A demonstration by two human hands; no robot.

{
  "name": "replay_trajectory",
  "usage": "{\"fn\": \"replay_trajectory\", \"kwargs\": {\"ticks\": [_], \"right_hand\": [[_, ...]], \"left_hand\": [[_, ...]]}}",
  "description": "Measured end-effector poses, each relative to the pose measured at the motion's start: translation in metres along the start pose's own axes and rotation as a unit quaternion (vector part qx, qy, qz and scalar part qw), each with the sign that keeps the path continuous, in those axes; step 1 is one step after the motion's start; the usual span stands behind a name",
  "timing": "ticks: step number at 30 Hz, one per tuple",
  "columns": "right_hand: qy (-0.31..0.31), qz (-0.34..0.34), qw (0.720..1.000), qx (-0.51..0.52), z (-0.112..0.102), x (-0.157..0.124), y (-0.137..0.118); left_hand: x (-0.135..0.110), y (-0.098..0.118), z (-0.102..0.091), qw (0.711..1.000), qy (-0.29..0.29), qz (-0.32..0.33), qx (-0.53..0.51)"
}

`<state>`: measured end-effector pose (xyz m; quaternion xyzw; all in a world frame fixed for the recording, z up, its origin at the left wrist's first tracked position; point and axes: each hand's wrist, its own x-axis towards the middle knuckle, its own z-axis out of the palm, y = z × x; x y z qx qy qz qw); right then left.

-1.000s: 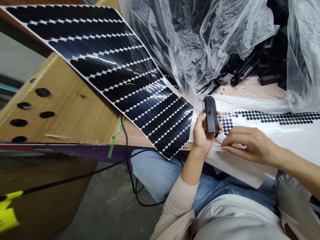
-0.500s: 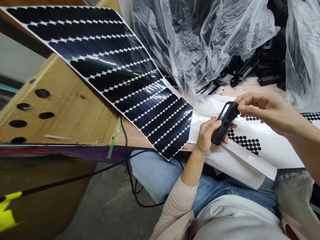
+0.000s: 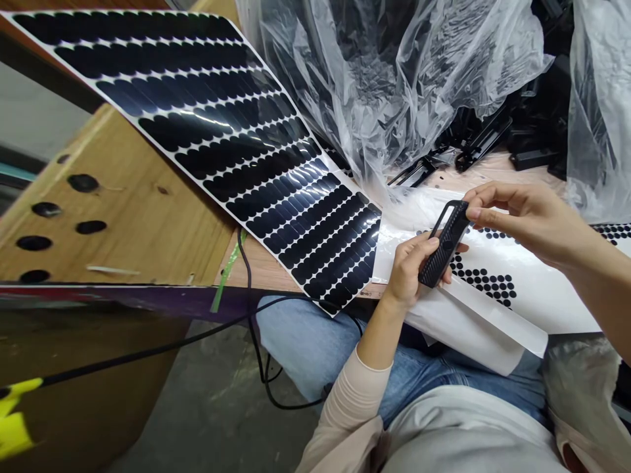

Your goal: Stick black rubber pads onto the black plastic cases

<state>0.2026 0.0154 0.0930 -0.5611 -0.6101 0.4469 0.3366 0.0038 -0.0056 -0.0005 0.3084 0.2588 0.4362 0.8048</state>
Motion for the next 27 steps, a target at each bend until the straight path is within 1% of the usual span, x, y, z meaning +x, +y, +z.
{"fn": "replay_trajectory", "kwargs": {"ticks": [5, 9, 17, 27], "right_hand": [[0.008, -0.005, 1.000, -0.021, 0.0015, 0.0003, -0.0027], [0.006, -0.028, 0.999, -0.047, 0.0019, 0.0011, -0.0025], [0.007, -0.060, 0.994, -0.093, 0.0021, 0.0010, -0.0008], [0.026, -0.065, 0.992, -0.106, 0.0039, -0.0045, 0.0036]], "left_hand": [[-0.0010, 0.0007, 0.0011, 1.000, 0.012, -0.006, 0.006], [-0.0020, 0.0009, 0.0019, 1.000, 0.022, -0.006, 0.010], [-0.0019, -0.0016, 0.0012, 1.000, 0.018, 0.001, 0.008], [-0.0028, 0.0008, 0.0018, 1.000, 0.020, -0.009, 0.003]]}}
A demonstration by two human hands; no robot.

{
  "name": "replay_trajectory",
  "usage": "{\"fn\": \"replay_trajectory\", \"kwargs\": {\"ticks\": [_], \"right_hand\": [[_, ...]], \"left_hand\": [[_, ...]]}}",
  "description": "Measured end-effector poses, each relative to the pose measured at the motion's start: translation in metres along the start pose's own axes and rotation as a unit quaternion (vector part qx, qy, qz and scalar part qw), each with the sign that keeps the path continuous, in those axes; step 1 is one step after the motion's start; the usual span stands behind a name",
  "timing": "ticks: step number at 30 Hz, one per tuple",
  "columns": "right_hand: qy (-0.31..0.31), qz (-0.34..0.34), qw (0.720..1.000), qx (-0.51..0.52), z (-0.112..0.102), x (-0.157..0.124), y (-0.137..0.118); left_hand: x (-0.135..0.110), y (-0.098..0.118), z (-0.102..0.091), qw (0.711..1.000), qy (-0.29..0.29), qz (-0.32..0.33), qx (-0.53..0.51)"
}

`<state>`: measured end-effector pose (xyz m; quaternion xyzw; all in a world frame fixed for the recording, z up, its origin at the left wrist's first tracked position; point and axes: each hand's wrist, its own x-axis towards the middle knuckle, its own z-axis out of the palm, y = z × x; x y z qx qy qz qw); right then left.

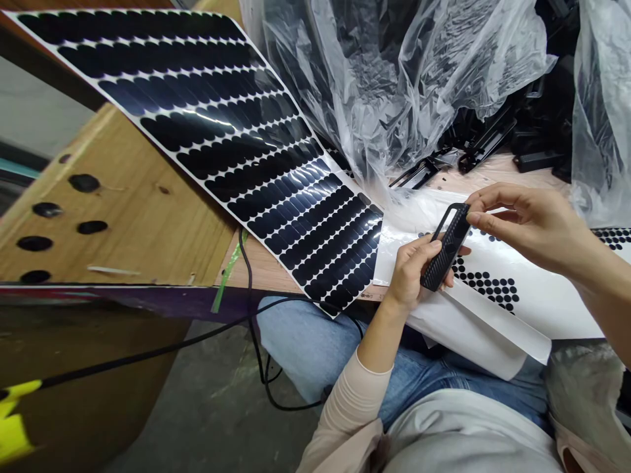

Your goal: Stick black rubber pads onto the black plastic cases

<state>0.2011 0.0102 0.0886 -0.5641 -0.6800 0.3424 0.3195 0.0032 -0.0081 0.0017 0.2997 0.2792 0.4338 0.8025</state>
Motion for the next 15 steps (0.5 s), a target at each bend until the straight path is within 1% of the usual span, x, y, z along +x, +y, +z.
{"fn": "replay_trajectory", "kwargs": {"ticks": [4, 8, 15], "right_hand": [[0.004, -0.016, 1.000, -0.006, 0.0005, -0.0008, -0.0001], [0.010, -0.031, 0.998, -0.049, 0.0013, -0.0025, 0.0012], [0.047, -0.058, 0.992, -0.100, 0.0074, -0.0076, -0.0059]], "left_hand": [[0.0000, -0.0010, -0.0004, 1.000, 0.000, 0.003, -0.002], [0.0000, -0.0010, -0.0008, 1.000, 0.000, 0.001, -0.003], [0.0003, -0.0008, -0.0012, 1.000, -0.002, 0.001, -0.005]]}}
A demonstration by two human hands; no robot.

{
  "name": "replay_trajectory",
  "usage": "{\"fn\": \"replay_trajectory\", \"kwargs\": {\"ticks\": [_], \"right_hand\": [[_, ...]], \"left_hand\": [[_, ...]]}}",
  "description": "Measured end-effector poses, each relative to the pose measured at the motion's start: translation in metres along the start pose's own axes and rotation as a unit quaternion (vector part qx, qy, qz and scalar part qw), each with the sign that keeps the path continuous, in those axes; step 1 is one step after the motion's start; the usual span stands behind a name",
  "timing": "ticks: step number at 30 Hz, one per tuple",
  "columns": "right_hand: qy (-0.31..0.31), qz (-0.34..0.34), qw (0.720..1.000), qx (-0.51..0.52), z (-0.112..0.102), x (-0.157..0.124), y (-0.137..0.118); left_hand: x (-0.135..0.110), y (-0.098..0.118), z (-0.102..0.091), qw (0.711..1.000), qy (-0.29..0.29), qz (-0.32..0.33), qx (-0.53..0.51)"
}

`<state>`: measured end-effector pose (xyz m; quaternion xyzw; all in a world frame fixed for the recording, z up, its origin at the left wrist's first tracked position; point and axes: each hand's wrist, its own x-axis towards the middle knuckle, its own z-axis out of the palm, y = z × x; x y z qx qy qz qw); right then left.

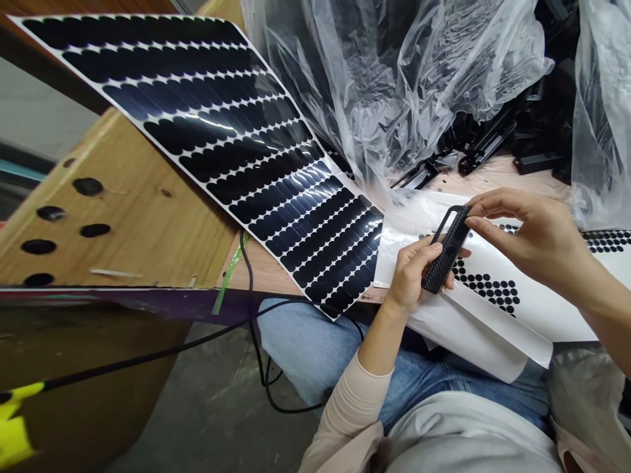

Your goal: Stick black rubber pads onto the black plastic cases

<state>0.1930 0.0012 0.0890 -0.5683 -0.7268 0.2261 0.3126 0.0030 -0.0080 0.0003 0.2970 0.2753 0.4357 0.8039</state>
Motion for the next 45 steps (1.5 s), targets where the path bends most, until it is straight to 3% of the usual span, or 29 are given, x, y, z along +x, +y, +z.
{"fn": "replay_trajectory", "kwargs": {"ticks": [7, 10, 12, 15, 18, 21, 24, 26, 30, 32, 34, 37, 41, 45], "right_hand": [[0.050, -0.096, 0.986, -0.129, 0.002, -0.010, 0.003], [0.099, -0.074, 0.973, -0.195, 0.006, -0.014, 0.006], [0.079, -0.042, 0.983, -0.163, 0.009, -0.014, 0.008], [-0.017, 0.029, 0.999, -0.038, 0.010, -0.010, 0.011], [-0.073, 0.083, 0.991, 0.075, 0.008, 0.001, 0.014], [-0.099, 0.120, 0.981, 0.118, 0.006, 0.025, 0.026], [0.018, 0.148, 0.989, 0.018, 0.007, 0.059, 0.053], [0.099, 0.116, 0.983, -0.107, 0.008, 0.079, 0.076], [0.036, 0.048, 0.973, -0.221, 0.006, 0.095, 0.107], [0.050, 0.024, 0.987, -0.149, 0.002, 0.091, 0.110], [0.106, 0.042, 0.993, 0.026, -0.006, 0.083, 0.108], [0.160, 0.105, 0.950, 0.247, -0.023, 0.072, 0.102], [0.118, 0.158, 0.910, 0.364, -0.042, 0.059, 0.095], [0.050, 0.206, 0.869, 0.448, -0.033, 0.035, 0.077]], "left_hand": [[-0.001, 0.001, 0.001, 1.000, 0.005, -0.005, 0.017], [0.000, 0.001, 0.001, 1.000, 0.006, -0.004, 0.018], [0.000, 0.002, 0.001, 1.000, 0.002, -0.004, 0.016], [-0.001, 0.002, 0.000, 1.000, 0.002, -0.002, 0.015], [0.000, 0.001, 0.000, 1.000, 0.006, 0.004, 0.015], [0.002, 0.000, -0.001, 1.000, 0.016, 0.017, 0.014], [0.003, -0.001, -0.001, 0.999, 0.014, 0.030, 0.011], [0.004, -0.001, -0.001, 0.999, 0.014, 0.039, 0.010], [0.003, -0.002, -0.001, 0.998, 0.025, 0.052, 0.014], [0.003, -0.001, -0.001, 0.998, 0.029, 0.050, 0.014], [0.003, -0.001, 0.000, 0.998, 0.031, 0.050, 0.007], [0.002, 0.000, 0.000, 0.998, 0.030, 0.053, -0.001], [0.003, 0.000, -0.001, 0.998, 0.035, 0.052, 0.004], [0.004, -0.002, -0.001, 0.998, 0.037, 0.052, 0.013]]}}
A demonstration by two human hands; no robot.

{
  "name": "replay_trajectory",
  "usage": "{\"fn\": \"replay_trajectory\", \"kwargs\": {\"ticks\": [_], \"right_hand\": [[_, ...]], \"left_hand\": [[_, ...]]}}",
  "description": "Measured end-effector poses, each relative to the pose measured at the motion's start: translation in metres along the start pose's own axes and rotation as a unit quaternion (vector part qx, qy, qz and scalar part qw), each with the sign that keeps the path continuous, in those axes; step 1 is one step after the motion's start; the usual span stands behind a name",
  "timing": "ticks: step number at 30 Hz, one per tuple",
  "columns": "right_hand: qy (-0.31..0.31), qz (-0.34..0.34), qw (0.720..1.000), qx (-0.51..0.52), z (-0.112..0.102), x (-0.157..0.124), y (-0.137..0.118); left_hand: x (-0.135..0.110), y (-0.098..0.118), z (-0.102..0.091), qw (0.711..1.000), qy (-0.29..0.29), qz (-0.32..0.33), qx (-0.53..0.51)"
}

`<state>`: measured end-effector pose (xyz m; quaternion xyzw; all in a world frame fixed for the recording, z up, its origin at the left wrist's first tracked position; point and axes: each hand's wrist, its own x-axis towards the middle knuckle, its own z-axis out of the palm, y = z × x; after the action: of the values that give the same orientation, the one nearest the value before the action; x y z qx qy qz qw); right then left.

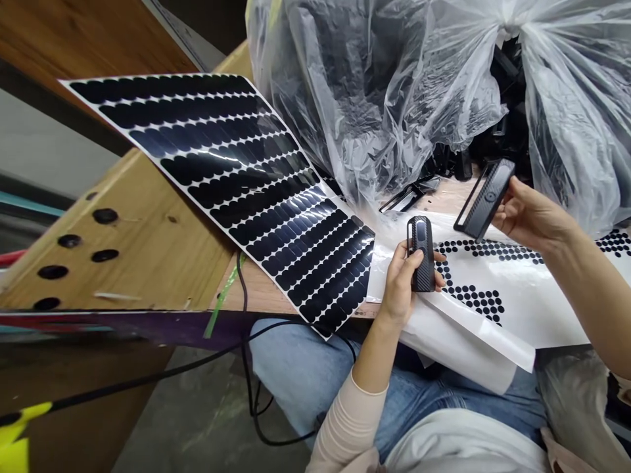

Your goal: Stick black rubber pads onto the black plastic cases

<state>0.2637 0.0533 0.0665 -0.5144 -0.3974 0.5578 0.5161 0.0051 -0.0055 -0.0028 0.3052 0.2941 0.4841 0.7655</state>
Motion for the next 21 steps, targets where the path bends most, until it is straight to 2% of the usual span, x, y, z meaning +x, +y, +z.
{"fn": "replay_trajectory", "kwargs": {"ticks": [4, 7, 9, 11, 12, 14, 16, 18, 19, 21], "right_hand": [[-0.122, 0.100, 0.987, 0.040, 0.031, -0.030, 0.017], [-0.185, 0.088, 0.979, -0.012, 0.049, -0.038, 0.027], [-0.172, 0.045, 0.981, -0.084, 0.052, -0.036, 0.030], [-0.101, -0.020, 0.976, -0.190, 0.049, -0.034, 0.032], [-0.057, -0.053, 0.963, -0.259, 0.045, -0.033, 0.033], [-0.001, -0.097, 0.906, -0.412, 0.037, -0.035, 0.036], [-0.007, -0.100, 0.829, -0.550, 0.031, -0.039, 0.041], [-0.024, -0.093, 0.762, -0.640, 0.031, -0.044, 0.045], [-0.025, -0.091, 0.739, -0.667, 0.033, -0.045, 0.047], [-0.021, -0.083, 0.713, -0.696, 0.037, -0.045, 0.049]], "left_hand": [[0.000, -0.003, 0.001, 1.000, 0.012, 0.002, 0.000], [-0.001, -0.003, 0.000, 1.000, -0.023, -0.018, -0.006], [-0.002, -0.001, -0.001, 0.998, -0.050, -0.029, -0.007], [-0.003, 0.001, -0.001, 0.998, -0.053, -0.023, -0.005], [-0.003, 0.002, 0.000, 0.999, -0.051, -0.019, -0.006], [-0.003, 0.004, 0.001, 0.999, -0.039, -0.008, -0.015], [-0.003, 0.005, 0.002, 0.999, -0.024, 0.000, -0.024], [-0.002, 0.005, 0.003, 1.000, -0.011, 0.006, -0.027], [-0.001, 0.004, 0.004, 1.000, -0.006, 0.007, -0.026], [-0.001, 0.004, 0.004, 1.000, 0.001, 0.008, -0.022]]}}
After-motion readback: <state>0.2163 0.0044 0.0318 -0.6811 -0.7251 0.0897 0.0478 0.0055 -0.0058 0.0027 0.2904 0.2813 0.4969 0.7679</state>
